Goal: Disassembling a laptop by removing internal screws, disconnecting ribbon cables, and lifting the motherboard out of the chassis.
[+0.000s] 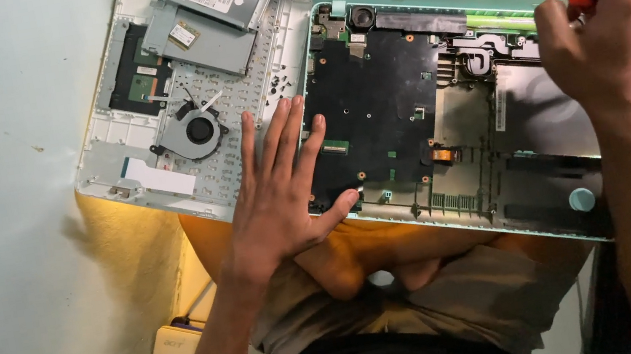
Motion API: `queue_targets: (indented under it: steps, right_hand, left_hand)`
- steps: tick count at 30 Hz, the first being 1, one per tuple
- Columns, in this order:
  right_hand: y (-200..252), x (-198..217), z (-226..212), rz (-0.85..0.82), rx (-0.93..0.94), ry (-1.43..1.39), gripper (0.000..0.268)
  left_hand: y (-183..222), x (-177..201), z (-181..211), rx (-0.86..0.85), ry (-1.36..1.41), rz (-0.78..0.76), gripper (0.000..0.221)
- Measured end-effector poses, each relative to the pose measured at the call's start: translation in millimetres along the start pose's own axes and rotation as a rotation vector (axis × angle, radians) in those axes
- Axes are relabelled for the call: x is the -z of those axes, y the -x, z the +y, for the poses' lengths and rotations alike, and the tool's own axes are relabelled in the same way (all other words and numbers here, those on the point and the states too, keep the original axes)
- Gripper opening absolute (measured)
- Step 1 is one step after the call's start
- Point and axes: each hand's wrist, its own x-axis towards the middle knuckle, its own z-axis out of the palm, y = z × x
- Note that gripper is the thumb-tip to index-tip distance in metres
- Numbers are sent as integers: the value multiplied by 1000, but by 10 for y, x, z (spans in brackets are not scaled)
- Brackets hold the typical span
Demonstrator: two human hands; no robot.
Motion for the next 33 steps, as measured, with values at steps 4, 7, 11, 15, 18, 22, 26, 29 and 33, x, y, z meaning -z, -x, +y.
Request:
queue_targets:
  steps: [4,7,11,15,18,22,26,29,33]
  right_hand:
    - [-82,-124,-277,-88,92,-130,50]
    - [-117,-132,-501,-111,160,-172,37]
    - [-115,-64,-528,-89,190,-236,41]
    - [-104,-66,-508,-16,113,-322,52]
    - [-355,-74,-700,-112,-13,-487,51]
    - [-822,-293,-739,-202,99,-478,39]
    - [-1199,-596,-865,-238,145,-496,20]
    - [-1292,-781,-917,-270,128,-575,19]
    - [-1317,-865,-947,-270,136,-561,29]
  left_hand:
    - [-304,96,130,19,-52,-61,83]
    - [-667,-163,100,52,-96,-76,90]
    - [-919,-461,-2,45,-186,-1,97]
    - [-899,-501,-15,66,-140,-20,101]
    - [-873,-536,-24,68,-97,-5,103]
    - [-842,-540,-36,33,-72,120,99]
    - [-899,-522,6,83,0,114,99]
    - [-919,-416,54,123,-22,67,97]
    - [-895,-350,96,110,36,146,94]
